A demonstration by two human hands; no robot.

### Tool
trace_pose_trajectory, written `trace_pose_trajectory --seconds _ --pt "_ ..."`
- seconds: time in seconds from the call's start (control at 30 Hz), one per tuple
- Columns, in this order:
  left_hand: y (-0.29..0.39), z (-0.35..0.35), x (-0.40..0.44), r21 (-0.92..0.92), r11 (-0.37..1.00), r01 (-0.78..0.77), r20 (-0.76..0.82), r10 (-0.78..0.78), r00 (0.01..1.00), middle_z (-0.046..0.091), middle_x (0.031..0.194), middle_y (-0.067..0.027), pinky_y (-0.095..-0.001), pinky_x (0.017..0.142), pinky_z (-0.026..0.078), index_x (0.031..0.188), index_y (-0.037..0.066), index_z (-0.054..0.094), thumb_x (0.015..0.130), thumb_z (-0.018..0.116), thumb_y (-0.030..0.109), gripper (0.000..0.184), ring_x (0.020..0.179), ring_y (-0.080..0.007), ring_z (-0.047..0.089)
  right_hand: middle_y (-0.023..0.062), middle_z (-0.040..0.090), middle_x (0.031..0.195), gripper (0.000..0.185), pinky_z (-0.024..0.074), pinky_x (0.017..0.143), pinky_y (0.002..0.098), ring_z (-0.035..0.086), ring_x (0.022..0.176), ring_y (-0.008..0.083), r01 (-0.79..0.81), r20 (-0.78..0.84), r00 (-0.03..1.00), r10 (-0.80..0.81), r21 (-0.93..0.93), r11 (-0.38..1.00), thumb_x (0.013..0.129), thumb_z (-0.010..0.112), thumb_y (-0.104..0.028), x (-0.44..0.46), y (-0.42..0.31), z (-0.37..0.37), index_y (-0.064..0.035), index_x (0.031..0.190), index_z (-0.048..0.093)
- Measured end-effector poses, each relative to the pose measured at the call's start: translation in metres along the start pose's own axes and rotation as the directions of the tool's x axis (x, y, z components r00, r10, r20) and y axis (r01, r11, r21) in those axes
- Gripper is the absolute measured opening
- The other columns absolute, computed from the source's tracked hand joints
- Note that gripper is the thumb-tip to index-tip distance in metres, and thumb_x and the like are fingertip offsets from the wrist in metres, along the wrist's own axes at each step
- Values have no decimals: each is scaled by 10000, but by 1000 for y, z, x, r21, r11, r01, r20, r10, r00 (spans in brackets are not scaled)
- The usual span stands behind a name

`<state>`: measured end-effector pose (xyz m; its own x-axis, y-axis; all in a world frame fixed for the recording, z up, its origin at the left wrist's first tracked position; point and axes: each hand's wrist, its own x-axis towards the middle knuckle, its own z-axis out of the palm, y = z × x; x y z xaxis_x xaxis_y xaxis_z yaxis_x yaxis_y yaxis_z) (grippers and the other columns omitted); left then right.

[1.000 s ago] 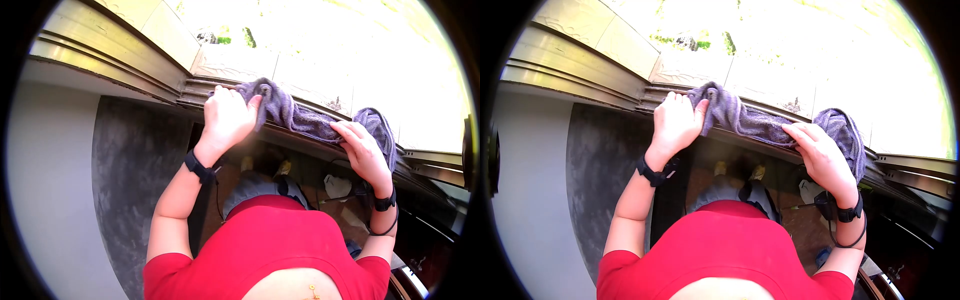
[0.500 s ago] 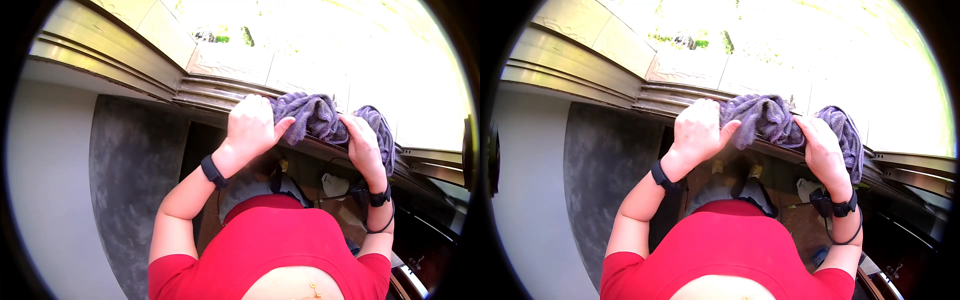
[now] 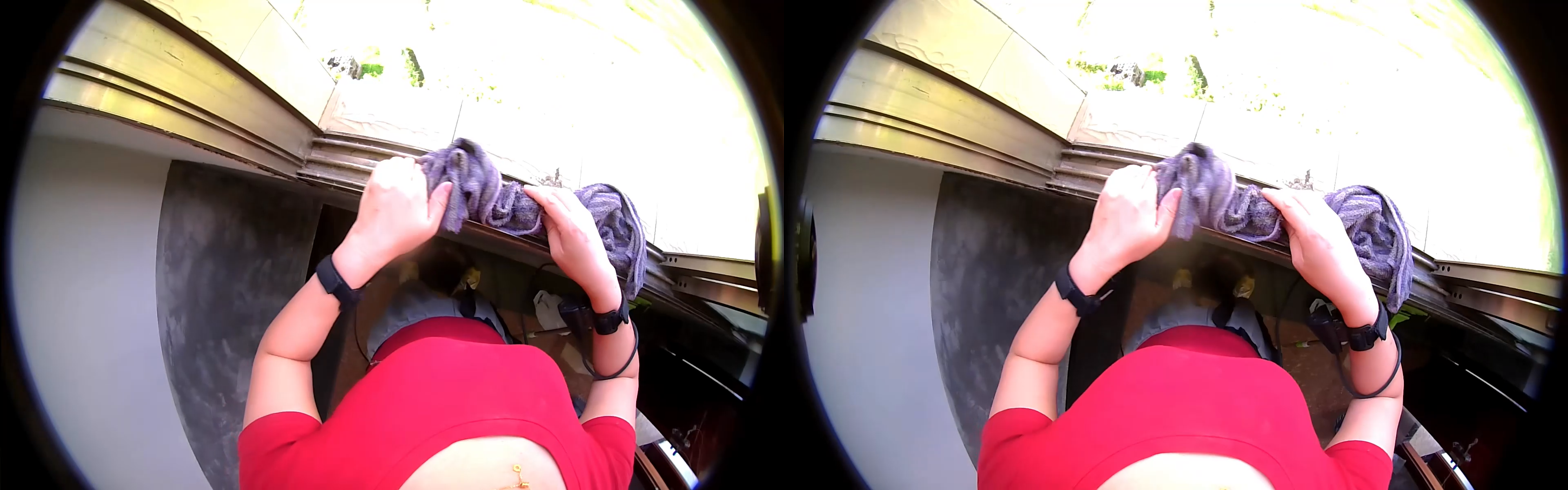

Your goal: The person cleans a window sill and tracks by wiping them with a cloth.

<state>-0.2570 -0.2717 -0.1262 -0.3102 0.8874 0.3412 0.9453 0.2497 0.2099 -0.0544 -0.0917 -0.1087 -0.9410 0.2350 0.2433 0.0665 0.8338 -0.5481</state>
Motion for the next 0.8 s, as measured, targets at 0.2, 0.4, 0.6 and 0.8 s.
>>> trace_pose_trajectory --seconds 0.2,0.4,0.6,0.8 --pt "19 8 4 -135 990 -28 -7 28 1000 645 895 -249 -433 833 479 915 -109 638 918 565 337 452 868 -390 616 180 612 1035 385 467 882 401 572 1001 361 -11 8 1000 11 16 1000 824 525 88 3 0 -3 3 1196 576" --pt "-41 -17 -7 -26 999 44 17 -44 999 654 911 -215 -427 811 489 943 -75 649 941 550 358 445 886 -377 616 208 619 1073 389 468 902 408 583 1032 384 -54 54 997 54 -2 999 825 488 116 8 -2 -5 22 1192 575" --pt "-84 -30 -17 286 948 138 40 -156 987 677 999 -236 -433 873 496 999 -110 655 971 489 399 536 967 -375 635 181 633 1088 424 492 889 408 605 1027 347 100 112 989 -95 -42 994 807 553 52 1 -17 -7 27 1230 550" --pt "-17 -13 1 296 947 125 84 -156 984 663 989 -283 -426 805 523 948 -157 643 947 504 340 516 925 -389 646 209 650 1076 307 518 861 397 634 995 360 -75 51 996 72 64 995 838 502 49 -9 -3 -6 2 1132 578"
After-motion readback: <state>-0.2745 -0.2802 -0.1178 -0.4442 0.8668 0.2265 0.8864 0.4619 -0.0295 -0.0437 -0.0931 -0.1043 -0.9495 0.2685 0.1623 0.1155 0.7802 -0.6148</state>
